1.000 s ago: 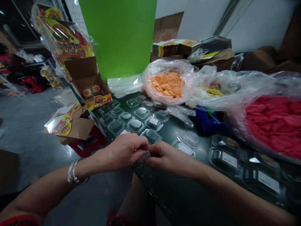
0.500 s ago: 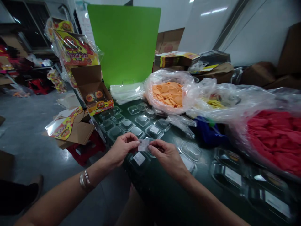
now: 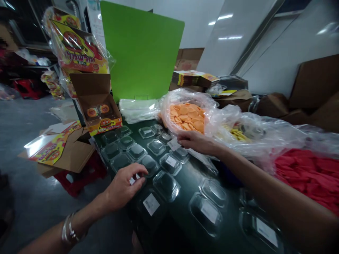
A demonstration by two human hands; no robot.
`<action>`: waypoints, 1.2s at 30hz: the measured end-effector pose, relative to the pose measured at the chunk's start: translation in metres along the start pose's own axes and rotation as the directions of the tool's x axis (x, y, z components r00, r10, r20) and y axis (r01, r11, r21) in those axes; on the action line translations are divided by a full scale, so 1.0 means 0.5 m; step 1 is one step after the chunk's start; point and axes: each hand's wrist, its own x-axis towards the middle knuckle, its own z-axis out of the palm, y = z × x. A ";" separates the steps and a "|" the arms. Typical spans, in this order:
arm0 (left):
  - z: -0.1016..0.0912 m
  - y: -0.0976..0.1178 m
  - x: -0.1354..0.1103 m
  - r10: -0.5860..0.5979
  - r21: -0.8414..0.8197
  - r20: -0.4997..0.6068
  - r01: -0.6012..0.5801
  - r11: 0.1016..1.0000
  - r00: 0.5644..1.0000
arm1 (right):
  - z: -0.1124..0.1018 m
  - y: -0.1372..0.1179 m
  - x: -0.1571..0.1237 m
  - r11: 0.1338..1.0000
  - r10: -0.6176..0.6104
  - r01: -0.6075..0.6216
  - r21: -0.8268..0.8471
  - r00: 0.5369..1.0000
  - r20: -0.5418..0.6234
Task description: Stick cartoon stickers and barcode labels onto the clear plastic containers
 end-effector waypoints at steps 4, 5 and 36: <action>-0.007 -0.019 -0.009 0.049 0.030 0.010 -0.050 0.998 0.999 | 0.020 0.012 0.139 0.993 -0.023 0.038 -0.108 0.990 0.138; -0.013 -0.026 -0.011 0.044 0.036 0.002 -0.044 0.998 0.999 | 0.029 0.013 0.162 0.990 -0.028 0.050 -0.130 0.986 0.166; -0.015 -0.081 -0.009 -0.023 -0.009 -0.038 0.023 1.000 0.999 | 0.098 0.040 0.222 0.957 0.040 0.019 -0.291 0.979 0.199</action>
